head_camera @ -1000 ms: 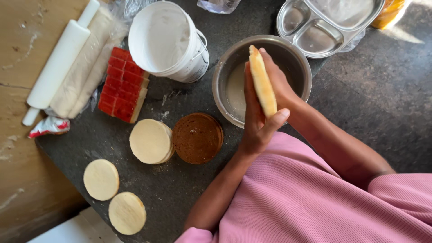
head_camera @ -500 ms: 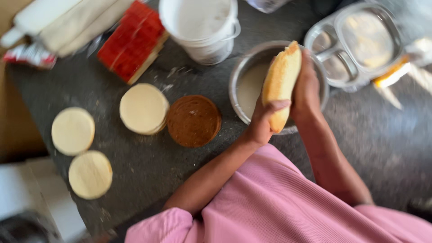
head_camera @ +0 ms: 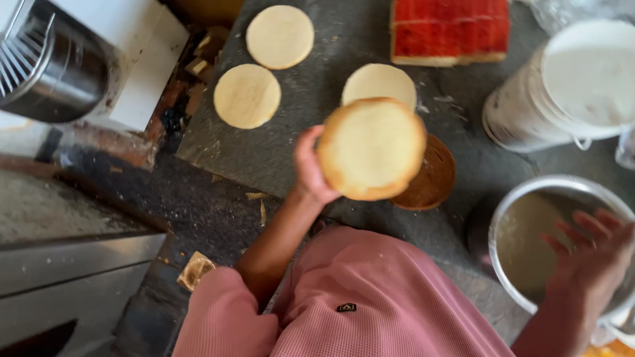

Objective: The person picks up circular cake sponge layers one at a time, dips them into a metal bowl containing a liquid, and places them onto a stone counter near other sponges and ingredients.

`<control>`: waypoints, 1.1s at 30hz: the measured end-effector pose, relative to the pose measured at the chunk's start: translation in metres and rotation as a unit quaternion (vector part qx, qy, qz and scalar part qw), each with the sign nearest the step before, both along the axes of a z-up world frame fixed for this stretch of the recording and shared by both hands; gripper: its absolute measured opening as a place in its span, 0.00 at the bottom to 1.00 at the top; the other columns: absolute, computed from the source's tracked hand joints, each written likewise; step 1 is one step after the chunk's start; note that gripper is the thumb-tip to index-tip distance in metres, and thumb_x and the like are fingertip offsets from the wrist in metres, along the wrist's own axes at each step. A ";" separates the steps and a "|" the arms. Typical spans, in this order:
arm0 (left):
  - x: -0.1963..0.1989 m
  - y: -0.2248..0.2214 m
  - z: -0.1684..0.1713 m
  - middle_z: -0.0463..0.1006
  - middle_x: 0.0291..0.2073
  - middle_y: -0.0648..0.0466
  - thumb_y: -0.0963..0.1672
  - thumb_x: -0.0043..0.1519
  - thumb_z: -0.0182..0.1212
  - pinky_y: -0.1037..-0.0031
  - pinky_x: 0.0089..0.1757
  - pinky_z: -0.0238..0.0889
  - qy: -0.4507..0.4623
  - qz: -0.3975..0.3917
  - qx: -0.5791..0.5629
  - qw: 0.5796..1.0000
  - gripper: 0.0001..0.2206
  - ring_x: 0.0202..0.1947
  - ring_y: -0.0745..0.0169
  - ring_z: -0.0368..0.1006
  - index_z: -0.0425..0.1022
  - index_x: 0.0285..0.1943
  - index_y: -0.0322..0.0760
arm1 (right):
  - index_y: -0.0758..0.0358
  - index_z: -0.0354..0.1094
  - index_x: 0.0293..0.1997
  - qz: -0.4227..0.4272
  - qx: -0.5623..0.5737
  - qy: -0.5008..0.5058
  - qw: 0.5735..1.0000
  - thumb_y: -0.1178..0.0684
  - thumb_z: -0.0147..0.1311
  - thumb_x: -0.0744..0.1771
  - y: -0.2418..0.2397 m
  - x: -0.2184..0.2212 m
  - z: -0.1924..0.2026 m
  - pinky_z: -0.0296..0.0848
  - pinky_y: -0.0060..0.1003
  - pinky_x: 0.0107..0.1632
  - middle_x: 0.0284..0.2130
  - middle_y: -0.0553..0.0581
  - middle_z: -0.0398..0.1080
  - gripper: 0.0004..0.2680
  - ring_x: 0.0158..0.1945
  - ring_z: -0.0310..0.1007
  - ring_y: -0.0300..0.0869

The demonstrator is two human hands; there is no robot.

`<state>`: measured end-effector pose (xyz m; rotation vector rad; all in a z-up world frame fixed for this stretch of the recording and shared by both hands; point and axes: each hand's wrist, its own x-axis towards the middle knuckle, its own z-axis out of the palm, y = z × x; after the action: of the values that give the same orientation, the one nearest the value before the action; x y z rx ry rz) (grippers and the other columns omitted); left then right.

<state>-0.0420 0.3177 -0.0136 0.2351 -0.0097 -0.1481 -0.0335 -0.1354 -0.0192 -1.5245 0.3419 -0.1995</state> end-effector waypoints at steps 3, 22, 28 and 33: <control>-0.033 0.065 -0.012 0.70 0.65 0.39 0.57 0.63 0.48 0.49 0.59 0.66 0.062 0.204 0.065 0.975 0.33 0.63 0.43 0.70 0.63 0.71 0.32 | 0.64 0.55 0.70 -0.023 -0.027 0.010 0.999 0.32 0.39 0.75 0.000 -0.004 -0.008 0.73 0.52 0.51 0.59 0.64 0.63 0.23 0.56 0.70 0.53; -0.089 0.287 -0.140 0.77 0.54 0.50 0.50 0.57 0.64 0.60 0.51 0.71 0.319 0.385 0.186 0.846 0.25 0.54 0.54 0.76 0.71 0.62 0.36 | 0.60 0.54 0.67 0.070 -0.172 -0.045 0.982 0.42 0.47 0.76 0.173 0.043 0.055 0.77 0.51 0.47 0.56 0.61 0.65 0.16 0.53 0.74 0.52; -0.097 0.334 -0.151 0.81 0.48 0.50 0.37 0.57 0.69 0.72 0.48 0.74 0.265 0.375 0.517 0.722 0.21 0.47 0.61 0.80 0.72 0.60 0.28 | 0.58 0.54 0.66 0.071 -0.176 -0.019 0.982 0.44 0.48 0.75 0.205 0.035 0.050 0.78 0.50 0.45 0.54 0.59 0.66 0.14 0.51 0.73 0.50; -0.083 0.355 -0.163 0.81 0.49 0.48 0.37 0.57 0.71 0.69 0.50 0.73 0.211 0.385 0.593 0.675 0.21 0.48 0.59 0.79 0.73 0.60 0.30 | 0.61 0.54 0.61 0.104 -0.142 -0.034 0.984 0.49 0.48 0.77 0.225 0.039 0.050 0.77 0.46 0.46 0.50 0.58 0.65 0.10 0.50 0.75 0.48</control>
<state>-0.1249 0.6726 -0.1768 1.4955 0.6761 0.6974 0.0056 0.0895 0.0305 -1.8179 0.1011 -0.1388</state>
